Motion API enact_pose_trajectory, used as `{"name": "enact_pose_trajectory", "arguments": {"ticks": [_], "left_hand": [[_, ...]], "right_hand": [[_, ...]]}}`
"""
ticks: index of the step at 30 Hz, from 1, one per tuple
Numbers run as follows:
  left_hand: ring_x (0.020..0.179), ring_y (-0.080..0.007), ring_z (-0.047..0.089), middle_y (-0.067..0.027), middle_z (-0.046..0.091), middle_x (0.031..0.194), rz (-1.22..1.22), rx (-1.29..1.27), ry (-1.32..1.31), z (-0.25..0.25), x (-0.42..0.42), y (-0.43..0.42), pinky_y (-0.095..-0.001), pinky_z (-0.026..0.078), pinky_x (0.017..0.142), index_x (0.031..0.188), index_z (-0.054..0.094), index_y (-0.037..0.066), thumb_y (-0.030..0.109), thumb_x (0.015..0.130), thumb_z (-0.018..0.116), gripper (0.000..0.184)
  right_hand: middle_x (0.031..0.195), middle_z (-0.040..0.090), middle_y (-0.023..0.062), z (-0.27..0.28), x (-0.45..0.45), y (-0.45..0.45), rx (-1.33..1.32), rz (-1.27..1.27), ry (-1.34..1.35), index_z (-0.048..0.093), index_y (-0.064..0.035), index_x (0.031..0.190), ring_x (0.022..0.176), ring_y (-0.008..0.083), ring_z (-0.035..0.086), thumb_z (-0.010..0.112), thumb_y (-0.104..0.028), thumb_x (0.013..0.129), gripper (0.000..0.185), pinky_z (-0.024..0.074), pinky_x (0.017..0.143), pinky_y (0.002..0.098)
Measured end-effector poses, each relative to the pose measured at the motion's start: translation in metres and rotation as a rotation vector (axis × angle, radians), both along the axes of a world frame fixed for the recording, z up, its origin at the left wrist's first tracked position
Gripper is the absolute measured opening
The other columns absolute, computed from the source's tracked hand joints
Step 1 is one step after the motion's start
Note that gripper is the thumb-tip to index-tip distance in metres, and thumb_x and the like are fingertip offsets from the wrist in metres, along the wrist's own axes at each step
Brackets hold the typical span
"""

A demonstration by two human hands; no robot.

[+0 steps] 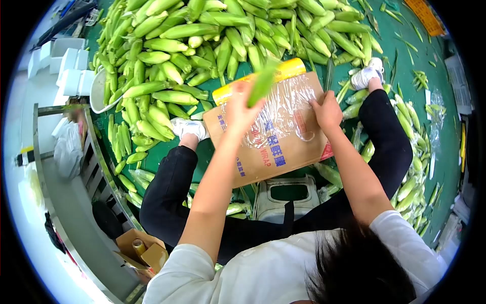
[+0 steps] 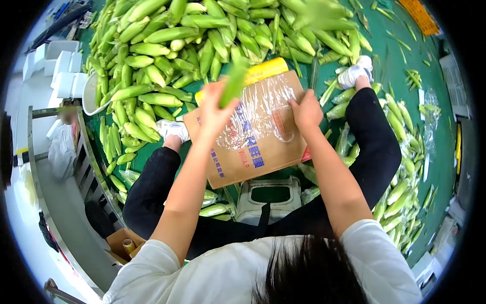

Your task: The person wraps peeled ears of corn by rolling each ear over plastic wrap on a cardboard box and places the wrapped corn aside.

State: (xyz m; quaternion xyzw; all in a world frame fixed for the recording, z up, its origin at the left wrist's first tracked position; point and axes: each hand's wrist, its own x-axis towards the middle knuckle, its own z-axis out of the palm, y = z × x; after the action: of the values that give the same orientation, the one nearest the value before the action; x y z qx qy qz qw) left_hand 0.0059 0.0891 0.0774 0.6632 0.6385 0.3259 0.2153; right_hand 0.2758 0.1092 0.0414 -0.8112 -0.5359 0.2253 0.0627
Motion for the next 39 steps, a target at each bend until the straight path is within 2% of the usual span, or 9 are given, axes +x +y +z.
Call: {"name": "enact_pose_trajectory", "arguments": {"ticks": [5,8,14,17,19,25,30,33,39], "left_hand": [[0.111,-0.0317,0.061,-0.0088,0.061,0.122,-0.103,0.028,0.263,-0.041,0.047,0.004,-0.0419,0.045,0.102,0.130,0.061,0.010,0.027,0.078,0.079,0.057],[0.116,-0.0302,0.058,-0.0089,0.061,0.124,-0.089,0.140,0.372,-0.047,0.047,-0.002,-0.0535,0.036,0.108,0.133,0.061,0.015,0.029,0.083,0.075,0.054],[0.123,-0.0318,0.052,-0.0120,0.057,0.126,-0.106,-0.019,0.488,-0.034,0.029,-0.003,-0.0604,0.034,0.106,0.133,0.063,0.022,0.032,0.086,0.073,0.049],[0.124,-0.0327,0.050,-0.0132,0.056,0.129,-0.168,-0.072,0.449,-0.031,0.030,-0.003,-0.0603,0.031,0.108,0.133,0.062,0.019,0.027,0.084,0.075,0.052],[0.125,-0.0331,0.050,-0.0137,0.055,0.130,-0.181,-0.083,0.409,-0.037,0.027,0.001,-0.0606,0.031,0.108,0.134,0.061,0.019,0.026,0.083,0.076,0.054],[0.122,-0.0322,0.051,-0.0119,0.055,0.127,-0.456,0.080,0.199,-0.047,-0.031,-0.085,-0.0493,0.034,0.109,0.119,0.062,0.010,0.022,0.080,0.077,0.043],[0.104,-0.0323,0.059,-0.0110,0.062,0.104,-0.275,0.109,0.358,-0.074,-0.038,-0.092,-0.0468,0.044,0.095,0.102,0.061,0.009,0.016,0.090,0.068,0.016],[0.089,-0.0369,0.064,-0.0156,0.065,0.091,-0.161,-0.096,0.056,-0.064,-0.041,-0.082,-0.0448,0.051,0.081,0.097,0.058,0.007,0.016,0.094,0.064,0.011],[0.080,-0.0345,0.067,-0.0144,0.067,0.086,-0.432,-0.195,-0.152,-0.028,-0.024,-0.083,-0.0408,0.053,0.071,0.095,0.061,0.005,0.012,0.094,0.064,0.007]], "right_hand": [[0.115,0.061,0.0120,-0.007,0.012,-0.010,0.290,0.174,-0.033,0.059,-0.0081,0.116,0.109,0.0323,0.060,0.079,-0.032,0.081,0.047,0.0536,0.085,0.0435],[0.097,0.068,0.0146,-0.010,-0.001,-0.002,-0.006,0.255,-0.007,0.068,-0.0056,0.099,0.093,0.0330,0.065,0.074,-0.027,0.085,0.026,0.0533,0.084,0.0434],[0.095,0.067,-0.0006,-0.028,0.038,0.015,0.178,-0.082,1.206,0.066,-0.0069,0.092,0.094,0.0168,0.063,0.063,-0.015,0.093,0.009,0.0475,0.086,0.0298],[0.112,0.067,0.0074,-0.011,-0.025,0.032,0.670,0.396,0.835,0.064,-0.0041,0.089,0.104,0.0248,0.063,0.064,-0.016,0.092,0.013,0.0466,0.093,0.0348],[0.121,0.066,0.0119,-0.026,-0.066,0.031,0.258,0.625,0.811,0.064,-0.0059,0.102,0.114,0.0320,0.060,0.067,-0.022,0.090,0.020,0.0438,0.101,0.0389],[0.136,0.057,0.0073,-0.018,-0.061,0.022,0.618,1.211,0.222,0.045,-0.0230,0.148,0.119,0.0311,0.057,0.075,-0.041,0.083,0.074,0.0438,0.102,0.0455],[0.134,0.058,0.0068,-0.022,-0.074,0.031,0.315,1.121,0.218,0.044,-0.0354,0.150,0.122,0.0314,0.054,0.079,-0.037,0.079,0.079,0.0425,0.103,0.0471],[0.130,0.060,0.0079,-0.023,-0.061,0.028,0.236,1.227,0.278,0.046,-0.0336,0.149,0.119,0.0321,0.056,0.081,-0.034,0.078,0.079,0.0434,0.103,0.0472],[0.133,0.057,0.0117,0.003,-0.021,-0.034,-0.072,1.249,0.361,0.052,-0.0319,0.145,0.127,0.0310,0.051,0.083,-0.028,0.077,0.075,0.0375,0.108,0.0483]]}}
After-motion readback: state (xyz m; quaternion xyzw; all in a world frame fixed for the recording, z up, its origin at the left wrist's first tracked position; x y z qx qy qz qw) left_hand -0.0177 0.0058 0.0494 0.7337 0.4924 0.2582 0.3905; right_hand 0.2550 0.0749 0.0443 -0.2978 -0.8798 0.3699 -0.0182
